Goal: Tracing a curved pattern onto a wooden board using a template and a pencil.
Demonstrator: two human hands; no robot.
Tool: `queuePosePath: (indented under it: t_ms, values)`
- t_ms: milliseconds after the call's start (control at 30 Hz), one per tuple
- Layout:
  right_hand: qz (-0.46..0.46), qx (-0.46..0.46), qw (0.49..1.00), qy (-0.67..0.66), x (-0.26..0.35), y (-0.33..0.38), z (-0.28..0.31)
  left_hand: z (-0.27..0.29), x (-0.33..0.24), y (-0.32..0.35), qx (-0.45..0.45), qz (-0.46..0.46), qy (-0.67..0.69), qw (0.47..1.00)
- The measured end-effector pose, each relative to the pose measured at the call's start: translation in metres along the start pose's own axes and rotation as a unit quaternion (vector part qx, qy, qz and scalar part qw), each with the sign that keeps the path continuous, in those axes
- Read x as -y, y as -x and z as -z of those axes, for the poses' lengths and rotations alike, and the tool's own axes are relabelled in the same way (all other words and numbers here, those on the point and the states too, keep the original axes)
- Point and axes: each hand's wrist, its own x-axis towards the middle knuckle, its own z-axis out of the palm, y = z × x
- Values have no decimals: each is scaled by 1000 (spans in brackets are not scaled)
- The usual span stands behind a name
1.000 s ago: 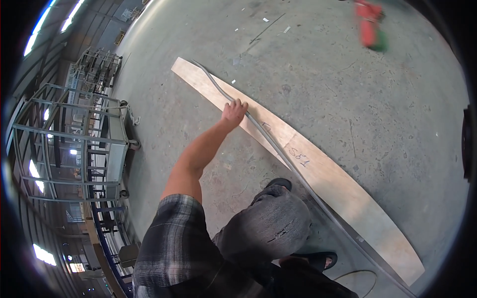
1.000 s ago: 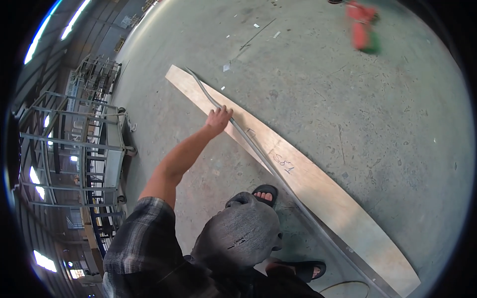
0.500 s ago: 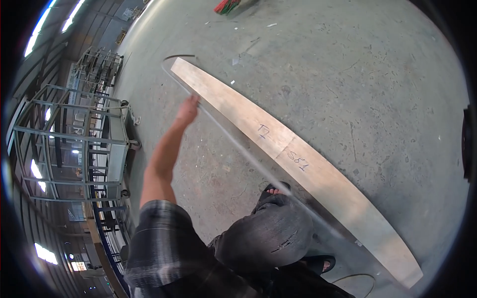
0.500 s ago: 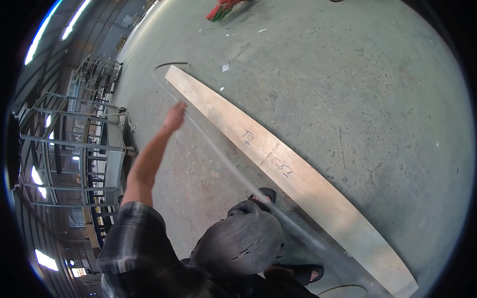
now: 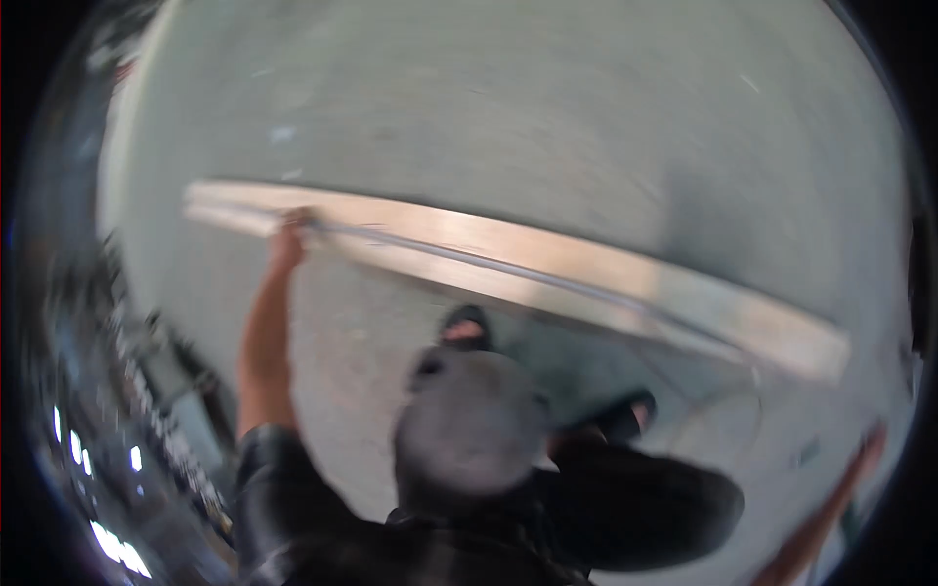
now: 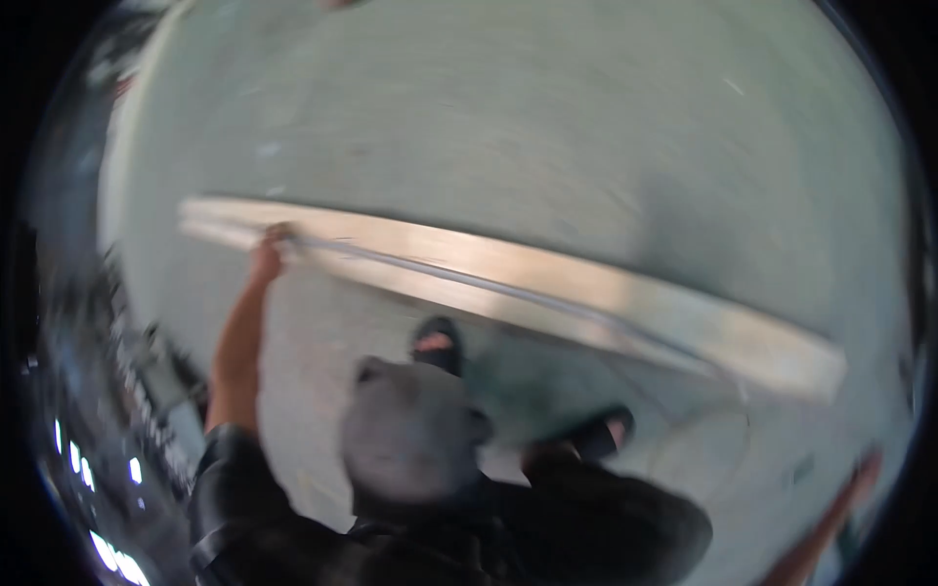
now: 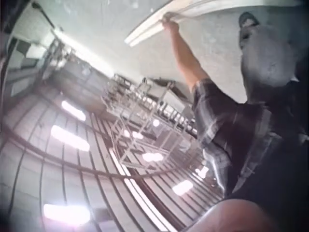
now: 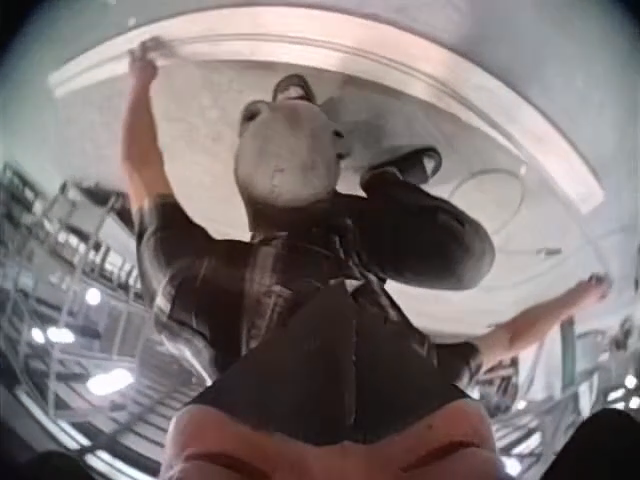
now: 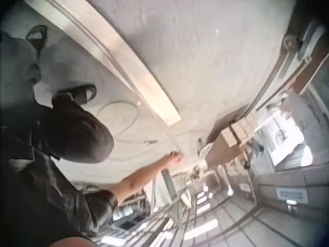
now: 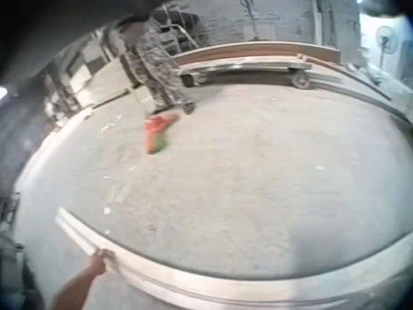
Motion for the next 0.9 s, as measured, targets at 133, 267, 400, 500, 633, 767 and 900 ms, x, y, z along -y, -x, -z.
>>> queuePosePath:
  t_ms: [133,267,400,500,633,767,900]
  values:
    - [-31,-102,987,-118,-62,-36,11,-60,-210,-83,191,182,-18,964]
    - [-64,-157,975,-145,-84,-38,-20,-40,-327,-97,-38,-65,150,986]
    - [-104,-143,970,-167,-83,-22,-65,2,-424,-89,7,-181,240,954]
    - [-110,-146,972,-148,-74,-27,-81,1,-455,-92,47,-178,219,958]
    - [-81,-127,978,-141,-75,-40,-62,4,-466,-116,40,-253,216,942]
    - [-90,-155,973,-143,-81,-40,-56,6,-475,-122,57,-277,224,933]
    - [-95,-145,972,-156,-87,-33,-71,3,-460,-119,49,-297,217,928]
